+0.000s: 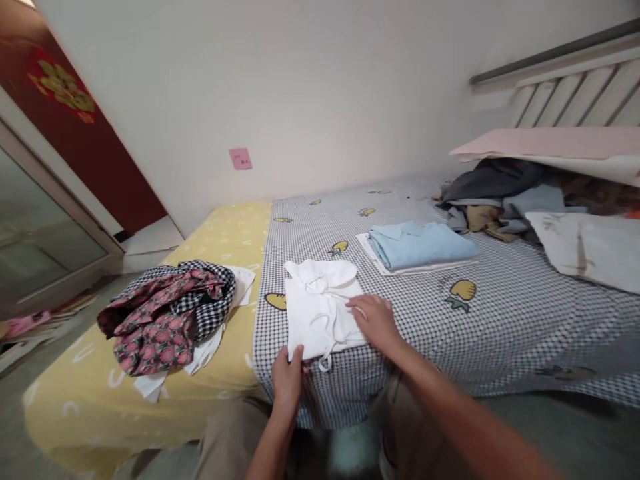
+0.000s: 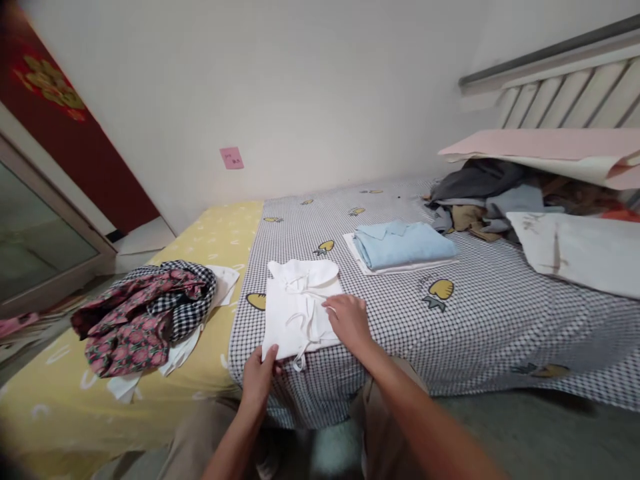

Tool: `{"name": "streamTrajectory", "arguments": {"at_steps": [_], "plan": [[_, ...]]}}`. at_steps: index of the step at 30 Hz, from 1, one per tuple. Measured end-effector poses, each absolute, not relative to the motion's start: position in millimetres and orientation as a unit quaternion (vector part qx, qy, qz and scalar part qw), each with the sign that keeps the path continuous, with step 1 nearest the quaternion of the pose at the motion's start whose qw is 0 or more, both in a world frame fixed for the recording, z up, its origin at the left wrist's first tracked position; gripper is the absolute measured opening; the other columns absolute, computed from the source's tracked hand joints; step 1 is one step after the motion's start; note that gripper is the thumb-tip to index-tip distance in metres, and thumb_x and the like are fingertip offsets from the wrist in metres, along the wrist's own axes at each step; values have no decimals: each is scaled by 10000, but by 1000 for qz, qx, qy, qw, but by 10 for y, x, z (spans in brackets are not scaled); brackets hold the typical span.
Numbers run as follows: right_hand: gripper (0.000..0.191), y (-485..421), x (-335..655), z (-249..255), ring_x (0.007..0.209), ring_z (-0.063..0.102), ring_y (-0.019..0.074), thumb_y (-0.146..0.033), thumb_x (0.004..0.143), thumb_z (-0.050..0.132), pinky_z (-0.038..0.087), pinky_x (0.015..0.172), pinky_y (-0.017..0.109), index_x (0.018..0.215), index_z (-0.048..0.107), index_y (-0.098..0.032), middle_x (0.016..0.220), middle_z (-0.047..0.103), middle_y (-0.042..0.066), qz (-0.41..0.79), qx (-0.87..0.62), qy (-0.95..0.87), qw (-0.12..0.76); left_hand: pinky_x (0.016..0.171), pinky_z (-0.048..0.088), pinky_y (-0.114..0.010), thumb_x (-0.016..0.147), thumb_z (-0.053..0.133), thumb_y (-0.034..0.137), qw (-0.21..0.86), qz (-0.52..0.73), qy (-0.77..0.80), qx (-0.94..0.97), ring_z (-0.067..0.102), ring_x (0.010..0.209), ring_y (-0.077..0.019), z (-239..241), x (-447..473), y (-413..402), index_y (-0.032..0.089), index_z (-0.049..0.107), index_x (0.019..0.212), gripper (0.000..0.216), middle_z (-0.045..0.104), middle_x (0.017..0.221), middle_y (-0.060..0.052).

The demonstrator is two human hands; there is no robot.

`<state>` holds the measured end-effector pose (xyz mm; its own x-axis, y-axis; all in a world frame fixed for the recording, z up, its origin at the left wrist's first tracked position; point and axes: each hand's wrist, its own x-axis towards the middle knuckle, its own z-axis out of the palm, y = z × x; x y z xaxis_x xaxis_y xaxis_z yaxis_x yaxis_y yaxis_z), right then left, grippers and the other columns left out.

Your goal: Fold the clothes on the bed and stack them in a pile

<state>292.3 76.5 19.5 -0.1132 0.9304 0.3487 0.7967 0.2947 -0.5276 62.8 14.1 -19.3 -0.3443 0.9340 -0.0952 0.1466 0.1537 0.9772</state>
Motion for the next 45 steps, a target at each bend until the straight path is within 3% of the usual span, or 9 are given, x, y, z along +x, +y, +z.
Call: {"name": "streamTrajectory", "arguments": {"at_steps": [4, 9, 15, 19, 25, 32, 41, 43, 45], "plan": [[348, 957, 2624, 421, 1385, 401, 289, -342, 966, 509, 199, 1149, 522, 1278, 661, -316, 1444, 581, 44, 30, -486, -812, 323, 507, 433, -307, 640, 616, 696, 392, 490, 652, 426, 542, 456, -171, -195, 592, 146, 231, 547, 671, 471, 592, 522, 8], [435, 1018, 2505, 99, 1501, 238, 308, -416, 1003, 464, 132, 1182, 595, 1436, 508, -389, 1578, 433, -12, 75, -384, -904, 173, 491, 428, -297, 642, 602, 757, 393, 479, 659, 425, 535, 452, -168, -299, 560, 127, 218, 577, 734, 547, 588, 524, 17], [470, 973, 2562, -113, 1529, 172, 297, -426, 1012, 453, 87, 1196, 627, 1481, 424, -432, 1613, 365, -34, 96, -391, -899, 174, 535, 477, -347, 683, 579, 742, 361, 457, 684, 439, 566, 502, -211, -412, 440, 88, 235, 543, 671, 509, 591, 531, -4], [471, 989, 2551, -96, 1530, 174, 298, -442, 1010, 458, 65, 1200, 634, 1479, 423, -440, 1606, 378, -32, 111, -387, -896, 187, 849, 522, -491, 845, 480, 510, 155, 453, 731, 486, 654, 880, -289, -188, 360, 102, 188, 614, 948, 364, 683, 947, -114], [472, 995, 2546, -115, 1534, 157, 307, -452, 1019, 427, 78, 1194, 658, 1490, 395, -455, 1619, 345, -48, 109, -386, -899, 178, 1134, 319, -592, 964, 403, 271, -148, 392, 667, 616, 410, 1403, -336, 201, 608, 464, 158, 545, 1340, 418, 474, 1469, -213], [439, 1012, 2512, -52, 1535, 150, 303, -403, 1002, 461, 85, 1207, 641, 1439, 492, -382, 1631, 328, -36, 125, -408, -892, 146, 1188, 330, -495, 1024, 320, 399, -63, 158, 630, 758, 345, 1480, -236, -270, 723, 896, 292, 405, 1504, 499, 392, 1595, -41], [407, 1125, 2497, 114, 1532, 153, 322, -423, 892, 609, 18, 1204, 628, 1298, 636, -394, 1609, 375, -29, 285, -434, -843, 140, 1177, 347, -528, 1012, 358, 421, -90, 187, 650, 731, 357, 1473, -258, -526, 695, 945, 357, 416, 1481, 476, 366, 1589, 15], [345, 1250, 2552, 160, 1488, 290, 331, -436, 862, 628, 103, 1207, 598, 1182, 714, -342, 1518, 515, 13, 383, -426, -798, 187, 1172, 349, -543, 1005, 373, 428, -106, 201, 650, 725, 371, 1465, -266, -581, 706, 958, 360, 411, 1481, 483, 374, 1583, 22], [342, 1418, 2619, 197, 1292, 553, 310, -457, 870, 579, 337, 1130, 516, 1099, 742, -263, 1307, 683, 75, 473, -433, -709, 294, 1170, 348, -550, 998, 390, 435, -119, 206, 654, 718, 381, 1460, -269, -604, 719, 957, 359, 414, 1480, 489, 380, 1580, 24]]}}
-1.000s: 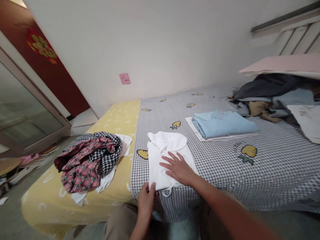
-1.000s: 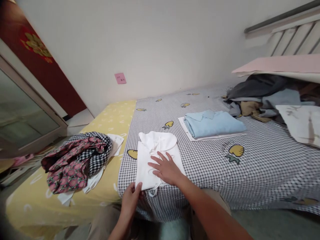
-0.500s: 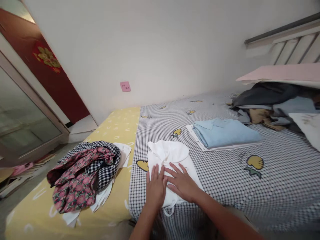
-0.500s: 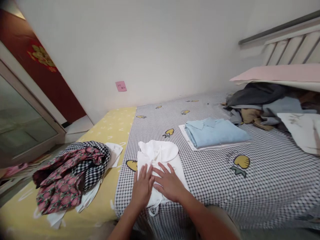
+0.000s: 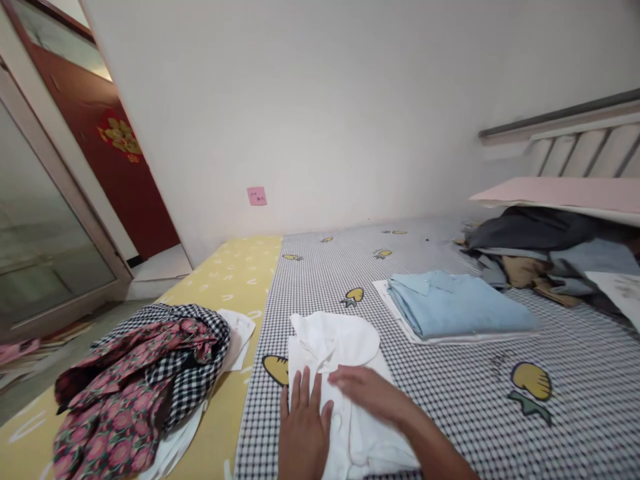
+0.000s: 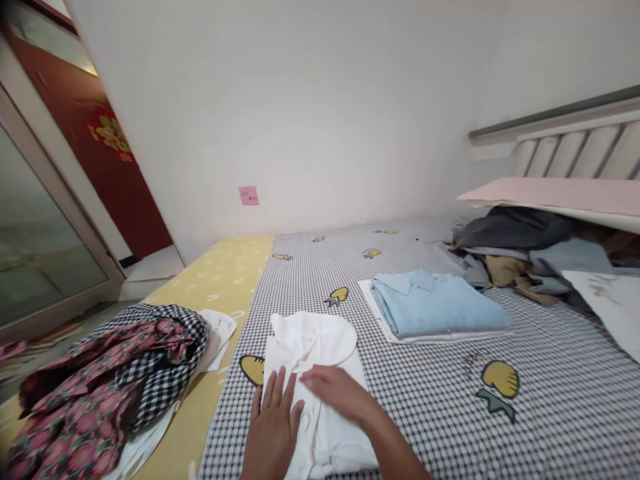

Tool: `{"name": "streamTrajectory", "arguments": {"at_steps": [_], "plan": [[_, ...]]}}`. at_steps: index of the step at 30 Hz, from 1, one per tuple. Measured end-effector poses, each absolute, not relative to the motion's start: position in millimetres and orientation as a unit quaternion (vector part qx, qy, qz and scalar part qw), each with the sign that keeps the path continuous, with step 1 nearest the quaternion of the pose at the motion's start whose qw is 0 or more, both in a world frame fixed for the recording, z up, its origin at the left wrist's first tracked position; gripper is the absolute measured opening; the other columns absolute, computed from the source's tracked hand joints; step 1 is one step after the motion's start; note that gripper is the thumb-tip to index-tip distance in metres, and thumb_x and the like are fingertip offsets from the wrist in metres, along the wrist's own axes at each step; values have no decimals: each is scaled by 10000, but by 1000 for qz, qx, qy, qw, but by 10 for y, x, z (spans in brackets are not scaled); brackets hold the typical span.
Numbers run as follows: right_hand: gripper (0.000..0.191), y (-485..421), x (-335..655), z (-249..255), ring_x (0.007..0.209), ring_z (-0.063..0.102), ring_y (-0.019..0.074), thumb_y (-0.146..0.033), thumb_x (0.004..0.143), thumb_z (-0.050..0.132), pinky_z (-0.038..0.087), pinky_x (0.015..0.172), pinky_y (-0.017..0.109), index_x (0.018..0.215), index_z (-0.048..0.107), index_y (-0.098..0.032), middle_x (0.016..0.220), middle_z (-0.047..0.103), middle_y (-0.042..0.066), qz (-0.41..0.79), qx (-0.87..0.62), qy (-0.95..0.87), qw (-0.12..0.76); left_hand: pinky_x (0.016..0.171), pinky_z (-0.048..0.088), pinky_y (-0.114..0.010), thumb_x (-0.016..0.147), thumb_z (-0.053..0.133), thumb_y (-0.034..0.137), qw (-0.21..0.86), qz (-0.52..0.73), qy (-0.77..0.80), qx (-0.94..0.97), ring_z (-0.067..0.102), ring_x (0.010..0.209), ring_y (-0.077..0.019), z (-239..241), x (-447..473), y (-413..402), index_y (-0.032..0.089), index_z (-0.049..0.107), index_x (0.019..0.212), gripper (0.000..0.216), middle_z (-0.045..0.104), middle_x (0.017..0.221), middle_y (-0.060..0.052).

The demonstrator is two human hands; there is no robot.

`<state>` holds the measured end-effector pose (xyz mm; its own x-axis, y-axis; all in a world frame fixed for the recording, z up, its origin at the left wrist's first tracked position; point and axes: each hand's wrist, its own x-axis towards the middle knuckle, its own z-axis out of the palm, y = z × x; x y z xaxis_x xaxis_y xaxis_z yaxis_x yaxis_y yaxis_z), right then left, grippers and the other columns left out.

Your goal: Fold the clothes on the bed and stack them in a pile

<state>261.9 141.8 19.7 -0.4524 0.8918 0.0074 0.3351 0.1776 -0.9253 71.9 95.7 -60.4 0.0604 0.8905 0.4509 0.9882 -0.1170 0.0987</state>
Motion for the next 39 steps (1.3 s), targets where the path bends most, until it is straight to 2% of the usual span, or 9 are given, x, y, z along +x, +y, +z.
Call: {"name": "streamTrajectory", "arguments": {"at_steps": [2, 5, 12, 15, 18, 23, 26, 33, 39], "plan": [[399, 1605, 2681, 215, 945, 701, 250, -464, 873, 515, 520, 871, 399, 1104, 714, -206, 1100, 738, 95, 506, -480, -586, 411, 1168, 347, -547, 993, 402, 429, 131, -205, -656, -714, 389, 1455, -268, -595, 731, 946, 360, 428, 1475, 488, 385, 1580, 26], [433, 1842, 2729, 196, 672, 652, 183, -446, 858, 474, 489, 631, 313, 1165, 655, -200, 969, 703, 65, 440, -570, -489, 492, 1154, 358, -542, 990, 409, 395, 159, -197, -648, -718, 414, 1438, -269, -570, 729, 931, 340, 439, 1475, 490, 409, 1572, 16], [440, 1923, 2523, 4, 932, 634, 229, -359, 928, 471, 469, 767, 327, 1320, 571, -186, 1100, 624, 110, 238, -682, -578, 380, 1086, 401, -485, 986, 413, 293, 171, -209, -604, -750, 521, 1343, -251, -504, 597, 860, 287, 539, 1410, 442, 577, 1460, -38], [403, 1879, 2451, -46, 986, 634, 215, -279, 954, 456, 440, 736, 298, 1337, 554, -200, 1182, 612, 107, 225, -688, -602, 336, 1070, 385, -483, 1012, 329, 227, 98, -244, -606, -750, 680, 1047, -198, -216, 581, 885, 269, 710, 1096, 392, 763, 1110, -27], [371, 1890, 2459, -57, 964, 640, 200, -226, 950, 464, 420, 728, 284, 1303, 576, -200, 1125, 645, 85, 230, -692, -599, 331, 1064, 360, -474, 1024, 312, 213, 85, -254, -623, -735, 675, 837, -164, 244, 667, 1106, 225, 698, 868, 416, 739, 841, -9], [382, 1950, 2516, -56, 929, 652, 201, -209, 944, 467, 422, 767, 293, 1310, 569, -179, 1032, 690, 70, 263, -680, -584, 356, 867, 450, -347, 906, 414, 50, 14, 3, -638, -770, 668, 1014, -199, 792, 926, 1760, 320, 437, 1428, 588, 684, 1173, -44], [407, 1958, 2525, -48, 905, 660, 205, -241, 955, 456, 421, 769, 300, 1349, 536, -176, 984, 707, 63, 285, -683, -568, 361, 759, 453, -308, 853, 533, 112, -27, 90, -645, -758, 688, 974, -222, 828, 1015, 2012, 304, 510, 1337, 522, 696, 1134, -52], [396, 1982, 2521, -33, 851, 672, 222, -275, 929, 474, 416, 726, 305, 1309, 564, -214, 797, 688, 21, 330, -672, -529, 400, 721, 421, -308, 967, 348, 197, 13, 68, -694, -716, 683, 932, -227, 738, 903, 1994, 220, 571, 1052, 240, 729, 982, -69], [374, 1987, 2543, -89, 536, 619, 130, -275, 905, 455, 433, 571, 269, 1262, 553, -228, 815, 681, -24, 417, -632, -481, 441, 744, 428, -295, 967, 385, 229, 18, 51, -698, -714, 664, 964, -199, 869, 754, 1930, 218, 551, 1055, 188, 702, 1068, -64]]}}
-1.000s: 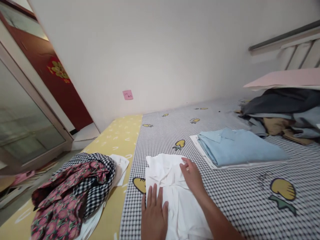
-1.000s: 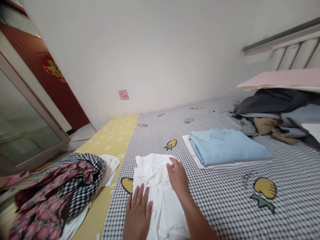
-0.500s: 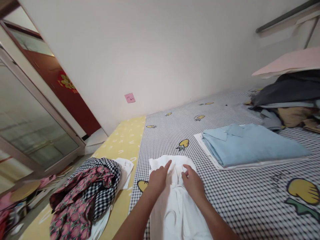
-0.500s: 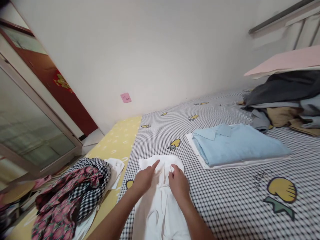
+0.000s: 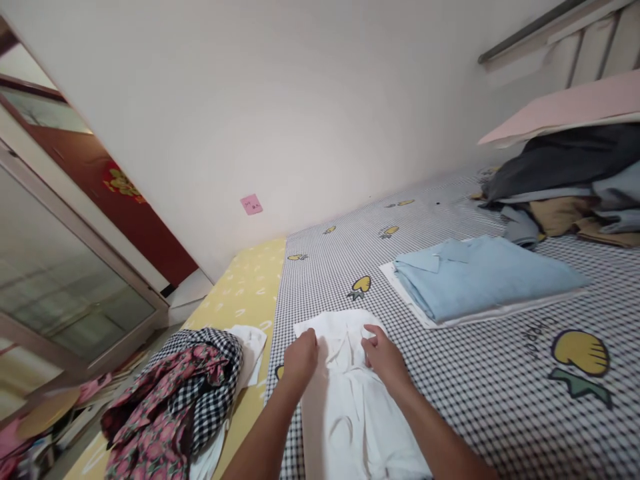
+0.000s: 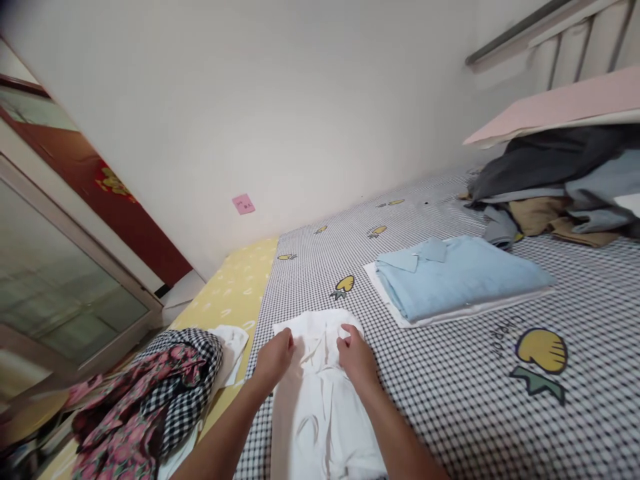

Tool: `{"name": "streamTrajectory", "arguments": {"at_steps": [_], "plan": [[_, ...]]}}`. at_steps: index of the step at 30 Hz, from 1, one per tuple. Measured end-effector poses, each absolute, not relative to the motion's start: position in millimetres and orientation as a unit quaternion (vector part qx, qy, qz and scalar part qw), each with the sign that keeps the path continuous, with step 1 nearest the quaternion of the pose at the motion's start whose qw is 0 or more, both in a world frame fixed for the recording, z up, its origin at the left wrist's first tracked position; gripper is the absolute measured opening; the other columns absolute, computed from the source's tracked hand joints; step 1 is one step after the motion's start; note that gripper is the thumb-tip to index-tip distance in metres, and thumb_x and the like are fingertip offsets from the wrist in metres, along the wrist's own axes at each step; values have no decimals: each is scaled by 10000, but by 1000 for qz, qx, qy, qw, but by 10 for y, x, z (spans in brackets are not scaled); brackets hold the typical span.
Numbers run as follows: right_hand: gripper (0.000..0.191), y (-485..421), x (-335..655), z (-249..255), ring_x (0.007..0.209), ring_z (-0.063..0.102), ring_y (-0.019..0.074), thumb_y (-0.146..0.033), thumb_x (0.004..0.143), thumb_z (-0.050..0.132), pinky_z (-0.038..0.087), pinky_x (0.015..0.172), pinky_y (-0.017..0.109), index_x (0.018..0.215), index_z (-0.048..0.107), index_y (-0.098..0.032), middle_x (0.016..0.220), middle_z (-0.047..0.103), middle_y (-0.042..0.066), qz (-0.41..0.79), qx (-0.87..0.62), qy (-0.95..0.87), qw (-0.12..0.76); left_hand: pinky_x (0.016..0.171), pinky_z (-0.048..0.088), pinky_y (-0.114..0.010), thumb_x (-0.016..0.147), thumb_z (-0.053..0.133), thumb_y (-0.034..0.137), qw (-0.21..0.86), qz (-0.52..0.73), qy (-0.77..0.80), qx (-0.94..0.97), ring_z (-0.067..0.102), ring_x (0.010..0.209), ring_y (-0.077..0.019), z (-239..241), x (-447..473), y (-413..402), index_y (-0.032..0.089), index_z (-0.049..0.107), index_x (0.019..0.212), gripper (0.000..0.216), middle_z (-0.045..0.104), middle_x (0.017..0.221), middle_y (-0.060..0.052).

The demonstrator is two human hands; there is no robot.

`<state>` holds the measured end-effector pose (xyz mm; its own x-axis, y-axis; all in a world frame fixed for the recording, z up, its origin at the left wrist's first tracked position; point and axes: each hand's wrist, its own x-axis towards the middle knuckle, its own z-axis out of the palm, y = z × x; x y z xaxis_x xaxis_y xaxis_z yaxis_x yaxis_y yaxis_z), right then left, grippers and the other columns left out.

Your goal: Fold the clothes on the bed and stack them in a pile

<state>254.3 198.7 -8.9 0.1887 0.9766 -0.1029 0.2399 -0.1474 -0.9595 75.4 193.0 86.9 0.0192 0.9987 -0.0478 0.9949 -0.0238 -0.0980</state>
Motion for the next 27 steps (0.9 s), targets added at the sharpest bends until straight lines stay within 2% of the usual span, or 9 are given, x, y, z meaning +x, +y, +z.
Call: {"name": "streamTrajectory", "arguments": {"at_steps": [2, 4, 7, 9, 13, 18, 22, 24, 27], "plan": [[352, 1971, 2550, -101, 528, 620, 117, -275, 898, 452, 432, 542, 260, 1229, 562, -228, 854, 678, -21, 432, -619, -477, 450, 778, 439, -302, 970, 367, 219, 20, 47, -694, -718, 654, 1028, -204, 941, 746, 1940, 217, 544, 1136, 242, 677, 1160, -78], [321, 1953, 2552, -106, 542, 624, 112, -279, 893, 452, 429, 529, 252, 1184, 580, -234, 873, 669, -23, 439, -609, -477, 457, 808, 447, -314, 967, 341, 180, 19, 48, -689, -723, 642, 1094, -212, 996, 748, 1965, 240, 458, 1325, 381, 634, 1272, -92], [305, 1940, 2545, -107, 531, 610, 109, -276, 888, 445, 423, 519, 251, 1151, 593, -230, 844, 648, -29, 440, -606, -475, 463, 807, 463, -327, 893, 472, 137, -11, 80, -685, -724, 663, 1080, -239, 1014, 764, 2037, 274, 338, 1464, 603, 661, 1253, -104], [301, 1945, 2542, -109, 515, 598, 108, -268, 881, 444, 416, 513, 253, 1137, 597, -225, 803, 631, -35, 440, -607, -472, 465, 793, 472, -335, 835, 547, 124, -33, 99, -687, -719, 677, 1046, -262, 985, 784, 2099, 229, 432, 1404, 590, 699, 1179, -118], [288, 1972, 2553, -118, 510, 598, 110, -268, 849, 466, 397, 483, 245, 1101, 602, -231, 769, 623, -45, 460, -599, -457, 469, 754, 457, -327, 886, 464, 153, -45, 81, -686, -722, 677, 1006, -259, 918, 824, 2159, 169, 607, 1097, 256, 724, 1085, -126], [305, 1971, 2585, -81, 507, 582, 103, -282, 819, 485, 374, 451, 232, 1095, 599, -225, 825, 647, -31, 503, -578, -428, 479, 673, 400, -247, 910, 509, 258, -68, 25, -640, -765, 667, 862, -159, 890, 698, 1891, 241, 589, 953, 92, 732, 935, 6], [338, 1947, 2606, -21, 522, 588, 97, -289, 778, 485, 359, 447, 219, 1088, 595, -212, 835, 646, -21, 537, -562, -401, 485, 706, 423, -260, 911, 519, 235, -46, -3, -635, -771, 653, 825, -168, 825, 421, 1558, 236, 598, 900, 80, 720, 857, 7], [355, 1936, 2614, 1, 527, 592, 98, -294, 752, 485, 360, 451, 219, 1078, 596, -207, 834, 643, -20, 548, -555, -392, 487, 837, 453, -295, 915, 486, 178, -20, -18, -635, -772, 648, 950, -189, 797, 287, 1487, 224, 615, 920, 136, 723, 960, -28], [356, 1925, 2617, 18, 543, 596, 98, -305, 734, 493, 365, 468, 219, 1059, 603, -209, 837, 644, -20, 553, -550, -387, 491, 1063, 402, -389, 914, 429, 108, 54, -62, -635, -768, 542, 1260, -232, 816, 188, 1561, 208, 619, 1099, 283, 613, 1334, -104]]}}
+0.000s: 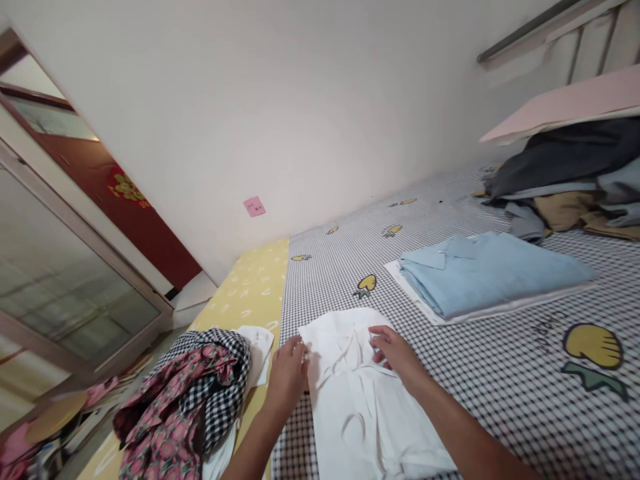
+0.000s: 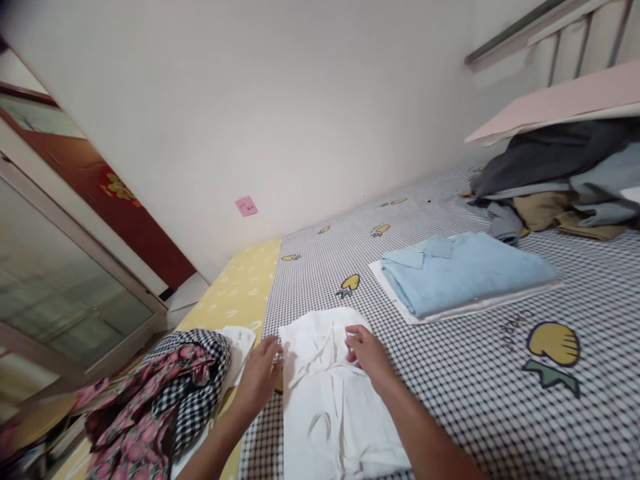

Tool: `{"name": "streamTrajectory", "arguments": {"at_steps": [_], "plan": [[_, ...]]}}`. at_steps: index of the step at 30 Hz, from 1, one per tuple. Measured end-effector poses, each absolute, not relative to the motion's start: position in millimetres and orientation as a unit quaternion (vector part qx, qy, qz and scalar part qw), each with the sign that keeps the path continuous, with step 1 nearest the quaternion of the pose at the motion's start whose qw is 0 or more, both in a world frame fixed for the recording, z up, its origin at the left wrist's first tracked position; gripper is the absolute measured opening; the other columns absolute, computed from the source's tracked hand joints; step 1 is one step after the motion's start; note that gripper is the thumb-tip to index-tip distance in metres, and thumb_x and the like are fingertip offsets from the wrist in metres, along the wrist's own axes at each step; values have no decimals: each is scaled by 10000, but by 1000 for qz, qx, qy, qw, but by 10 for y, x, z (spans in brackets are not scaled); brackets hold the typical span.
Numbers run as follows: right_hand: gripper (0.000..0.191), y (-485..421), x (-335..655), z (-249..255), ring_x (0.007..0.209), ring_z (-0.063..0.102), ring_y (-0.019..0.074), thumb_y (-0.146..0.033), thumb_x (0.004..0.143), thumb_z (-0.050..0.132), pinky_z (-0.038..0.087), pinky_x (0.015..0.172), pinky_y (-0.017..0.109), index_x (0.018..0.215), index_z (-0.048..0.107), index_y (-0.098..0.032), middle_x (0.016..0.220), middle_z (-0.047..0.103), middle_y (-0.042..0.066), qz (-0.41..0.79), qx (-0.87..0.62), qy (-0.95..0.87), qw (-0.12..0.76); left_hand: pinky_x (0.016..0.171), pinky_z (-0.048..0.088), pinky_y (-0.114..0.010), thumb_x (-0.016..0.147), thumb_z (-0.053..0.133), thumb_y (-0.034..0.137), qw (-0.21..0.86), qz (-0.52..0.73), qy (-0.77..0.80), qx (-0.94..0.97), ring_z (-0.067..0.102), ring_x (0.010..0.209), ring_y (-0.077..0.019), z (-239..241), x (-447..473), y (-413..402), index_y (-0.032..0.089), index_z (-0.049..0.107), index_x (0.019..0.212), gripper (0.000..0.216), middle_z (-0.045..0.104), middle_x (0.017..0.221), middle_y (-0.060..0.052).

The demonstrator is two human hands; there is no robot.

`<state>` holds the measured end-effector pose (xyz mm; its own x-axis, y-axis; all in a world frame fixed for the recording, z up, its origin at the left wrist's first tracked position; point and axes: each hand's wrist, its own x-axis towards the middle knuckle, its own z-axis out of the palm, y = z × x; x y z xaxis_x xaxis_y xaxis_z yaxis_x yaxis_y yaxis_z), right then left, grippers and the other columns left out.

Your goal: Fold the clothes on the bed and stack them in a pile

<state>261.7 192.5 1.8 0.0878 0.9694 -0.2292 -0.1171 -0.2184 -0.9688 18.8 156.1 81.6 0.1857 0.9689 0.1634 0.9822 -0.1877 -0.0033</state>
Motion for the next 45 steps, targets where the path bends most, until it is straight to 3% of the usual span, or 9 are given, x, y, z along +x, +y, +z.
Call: {"name": "streamTrajectory", "arguments": {"at_steps": [4, 9, 15, 20, 25, 29, 35, 38, 45], "plan": [[339, 1921, 2612, 23, 537, 589, 100, -297, 744, 492, 355, 469, 222, 1051, 606, -211, 814, 637, -24, 551, -557, -384, 488, 1181, 304, -511, 896, 454, 105, 166, -77, -609, -772, 379, 1444, -289, 921, 306, 1868, 219, 600, 1251, 401, 462, 1533, -125], [323, 1926, 2604, 14, 530, 597, 106, -276, 744, 493, 359, 468, 227, 1037, 614, -219, 808, 655, -26, 543, -559, -388, 492, 1231, 90, -618, 829, 483, 64, 100, 21, -614, -783, 82, 1553, -301, 889, 568, 2218, 262, 507, 1400, 605, 209, 1676, -64], [293, 1965, 2599, -17, 500, 584, 99, -272, 761, 485, 330, 440, 213, 1020, 612, -221, 777, 643, -34, 545, -562, -384, 490, 1102, 325, -676, 764, 573, 109, 29, 42, -660, -749, 360, 1453, -359, 784, 635, 2334, 220, 687, 1001, 286, 479, 1535, -114], [285, 1967, 2609, 2, 502, 580, 95, -260, 764, 480, 324, 445, 213, 1017, 603, -211, 790, 636, -30, 562, -550, -370, 494, 1195, 249, -526, 844, 520, 101, 81, -39, -650, -754, 348, 1455, -237, 914, 472, 2004, 241, 646, 959, 221, 485, 1528, -55], [294, 1920, 2630, 36, 516, 586, 99, -264, 749, 486, 343, 470, 220, 1010, 608, -204, 786, 636, -27, 566, -543, -368, 499, 1198, 268, -537, 864, 472, 77, 164, -93, -582, -791, 364, 1456, -265, 648, 28, 1407, 261, 667, 902, 271, 493, 1526, -49], [308, 1891, 2634, 33, 551, 601, 104, -301, 767, 476, 378, 509, 231, 1024, 614, -199, 818, 647, -16, 555, -547, -377, 501, 1164, 323, -570, 838, 511, 85, 105, -101, -632, -761, 349, 1471, -301, 377, -240, 1197, 270, 675, 1062, 333, 409, 1585, -76], [325, 1891, 2595, 23, 553, 589, 111, -322, 734, 498, 375, 531, 246, 1002, 637, -201, 791, 650, -20, 542, -555, -394, 493, 1120, 392, -558, 957, 480, 369, 97, -253, -694, -667, 453, 1394, -303, 617, 44, 1377, 175, 623, 1155, 312, 546, 1426, -184], [329, 1894, 2593, 18, 561, 593, 118, -342, 724, 512, 377, 539, 253, 995, 643, -209, 791, 653, -17, 544, -554, -395, 491, 1168, 285, -619, 913, 582, 392, 103, -198, -704, -674, 369, 1453, -326, 747, 423, 1465, 170, 509, 1369, 512, 416, 1554, -197], [365, 1879, 2609, 17, 584, 599, 127, -374, 724, 525, 353, 528, 251, 1033, 638, -216, 823, 651, -8, 553, -544, -391, 495, 1191, 187, -657, 871, 612, 291, 68, -44, -704, -705, 249, 1509, -354, 692, 1045, 1712, 214, 405, 1498, 665, 250, 1650, -154]]}}
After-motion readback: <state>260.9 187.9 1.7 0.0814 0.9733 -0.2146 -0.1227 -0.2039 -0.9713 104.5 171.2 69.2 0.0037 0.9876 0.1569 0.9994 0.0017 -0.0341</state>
